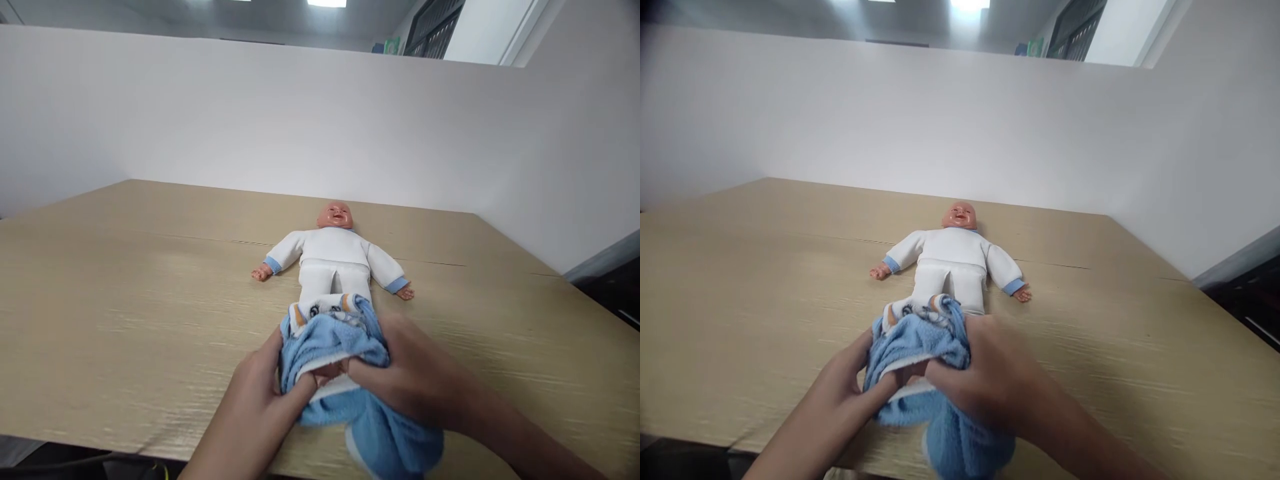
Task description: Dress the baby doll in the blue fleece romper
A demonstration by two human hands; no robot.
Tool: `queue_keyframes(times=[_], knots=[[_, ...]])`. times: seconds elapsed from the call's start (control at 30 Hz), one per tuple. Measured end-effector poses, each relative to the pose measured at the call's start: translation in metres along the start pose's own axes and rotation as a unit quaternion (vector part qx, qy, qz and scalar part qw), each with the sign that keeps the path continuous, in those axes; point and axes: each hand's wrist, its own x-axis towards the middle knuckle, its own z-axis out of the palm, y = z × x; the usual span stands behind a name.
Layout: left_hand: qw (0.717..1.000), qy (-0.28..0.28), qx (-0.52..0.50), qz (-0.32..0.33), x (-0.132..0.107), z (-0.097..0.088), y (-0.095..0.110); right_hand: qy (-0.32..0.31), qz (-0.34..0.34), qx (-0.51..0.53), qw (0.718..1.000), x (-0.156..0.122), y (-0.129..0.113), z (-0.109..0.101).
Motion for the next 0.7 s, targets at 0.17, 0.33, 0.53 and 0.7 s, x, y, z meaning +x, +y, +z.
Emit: queue_keyframes(times=[0.17,0.33,0.53,0.7], knots=[[0.999,-0.003,0.020,-0.041,-0.025,0.011,-0.020,-0.066,-0.030,0.003,0.997,-0.007,0.002,0.011],[0.991,0.004,0.119,-0.052,-0.023,0.021,-0.035,-0.025,-0.029,-0.022,0.999,-0.001,0.012,0.026],[0.982,0.000,0.189,-0.008,-0.020,0.028,-0.041,-0.017,-0.009,-0.061,0.998,-0.006,0.016,0.038],[0.997,0.071,0.021,0.018,-0.022,0.035,-0.059,-0.031,-0.024,0.013,0.999,-0.005,0.023,0.032]])
